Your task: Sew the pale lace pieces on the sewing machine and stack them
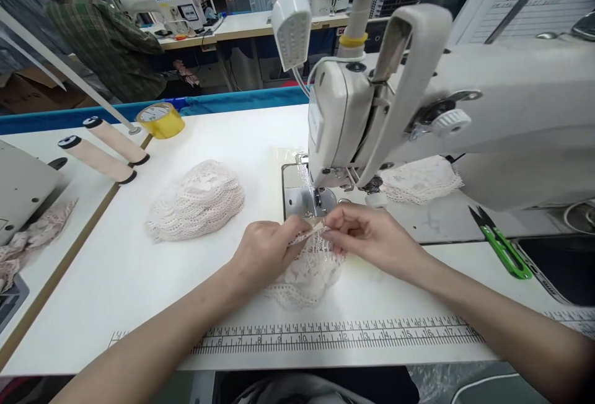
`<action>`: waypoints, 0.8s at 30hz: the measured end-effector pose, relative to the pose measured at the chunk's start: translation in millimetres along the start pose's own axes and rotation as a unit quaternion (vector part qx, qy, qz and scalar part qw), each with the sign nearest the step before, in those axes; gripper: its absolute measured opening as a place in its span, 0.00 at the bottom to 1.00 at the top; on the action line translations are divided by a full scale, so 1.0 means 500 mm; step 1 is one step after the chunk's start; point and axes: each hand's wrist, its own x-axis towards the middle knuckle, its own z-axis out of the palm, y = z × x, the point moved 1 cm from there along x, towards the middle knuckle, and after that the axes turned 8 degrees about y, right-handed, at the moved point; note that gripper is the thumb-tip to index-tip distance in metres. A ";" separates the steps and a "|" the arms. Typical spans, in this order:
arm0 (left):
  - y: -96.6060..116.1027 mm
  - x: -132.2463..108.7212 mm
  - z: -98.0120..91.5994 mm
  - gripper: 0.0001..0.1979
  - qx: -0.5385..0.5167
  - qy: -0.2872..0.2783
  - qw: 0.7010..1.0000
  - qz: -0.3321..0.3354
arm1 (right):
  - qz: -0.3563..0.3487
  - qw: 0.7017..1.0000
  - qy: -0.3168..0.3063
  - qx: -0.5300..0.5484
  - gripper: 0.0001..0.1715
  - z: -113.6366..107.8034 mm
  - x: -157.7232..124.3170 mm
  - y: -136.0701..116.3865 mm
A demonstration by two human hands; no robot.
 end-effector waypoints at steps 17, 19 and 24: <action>0.006 -0.001 0.000 0.06 0.004 0.062 0.990 0.126 | -0.253 0.959 0.080 -0.099 0.08 0.015 -0.022 0.006; 0.007 -0.001 0.000 0.06 0.007 0.063 0.990 0.126 | -0.261 0.958 0.070 -0.094 0.07 0.015 -0.022 0.006; 0.007 -0.003 0.000 0.05 0.007 0.059 0.990 0.128 | -0.301 0.946 0.059 -0.104 0.06 0.013 -0.022 0.007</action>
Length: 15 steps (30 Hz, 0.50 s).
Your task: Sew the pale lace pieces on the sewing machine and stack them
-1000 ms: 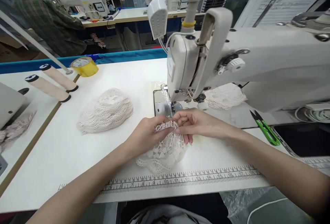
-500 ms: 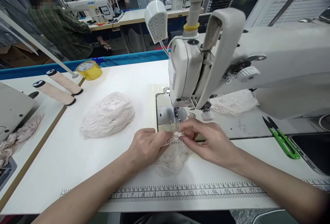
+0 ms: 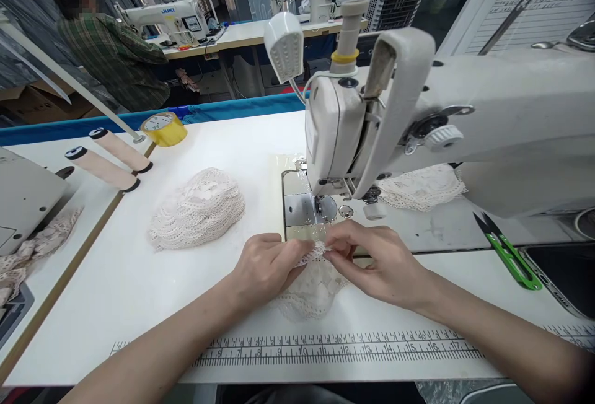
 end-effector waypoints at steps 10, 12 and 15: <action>0.001 0.002 -0.001 0.03 0.006 0.003 1.000 0.003 | 0.000 1.000 -0.012 -0.025 0.07 -0.001 0.002 0.000; 0.002 0.003 -0.001 0.04 0.009 0.003 1.000 0.005 | -0.016 0.999 -0.008 -0.037 0.08 -0.001 0.002 0.000; 0.003 0.005 -0.002 0.05 0.016 0.001 1.000 0.011 | -0.056 0.996 0.009 -0.068 0.09 -0.001 0.001 0.002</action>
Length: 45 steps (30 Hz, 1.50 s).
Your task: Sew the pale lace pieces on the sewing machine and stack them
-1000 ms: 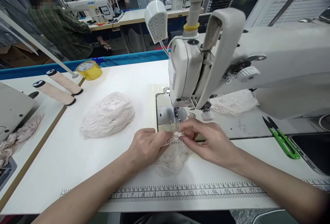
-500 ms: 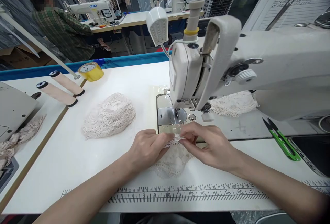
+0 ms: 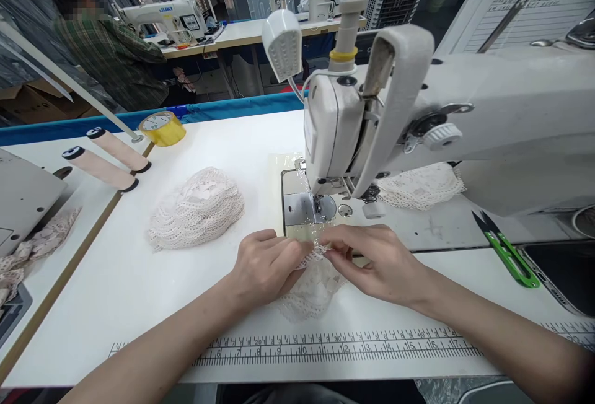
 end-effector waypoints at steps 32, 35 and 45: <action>0.028 0.010 0.027 0.18 0.114 -0.113 0.979 -0.124 | 0.224 0.968 -0.081 -0.077 0.10 -0.015 0.019 0.048; 0.037 0.011 0.027 0.14 0.134 -0.115 0.983 -0.050 | 0.226 0.963 -0.070 -0.125 0.11 -0.007 0.018 0.062; 0.038 0.013 0.034 0.15 0.144 -0.163 0.975 -0.040 | 0.045 0.915 -0.064 -0.395 0.17 -0.018 0.008 0.035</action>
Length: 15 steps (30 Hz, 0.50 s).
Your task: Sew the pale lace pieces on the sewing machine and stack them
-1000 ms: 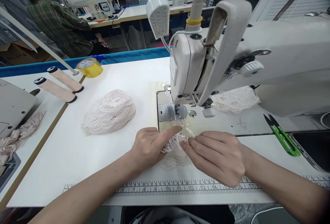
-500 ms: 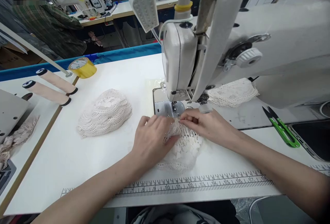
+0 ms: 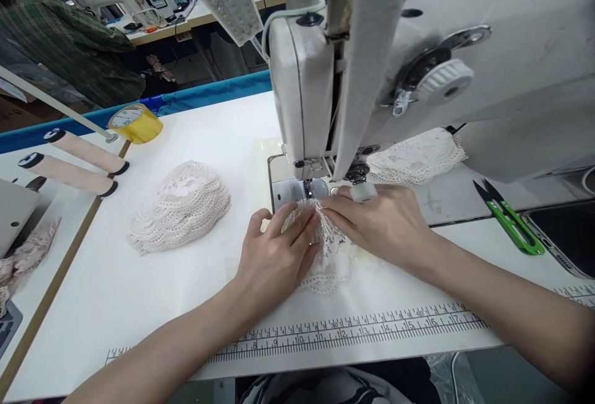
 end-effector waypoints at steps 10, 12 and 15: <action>-0.002 0.004 0.000 0.16 0.029 -0.007 0.999 -0.013 | -0.052 0.997 -0.013 -0.050 0.15 0.013 -0.009 -0.013; -0.003 0.005 0.001 0.16 0.034 -0.008 0.999 -0.015 | -0.057 0.996 -0.005 -0.061 0.14 0.013 -0.008 -0.010; -0.003 0.006 0.004 0.16 0.042 -0.010 0.999 -0.017 | -0.064 0.995 -0.001 -0.079 0.15 0.015 -0.008 -0.008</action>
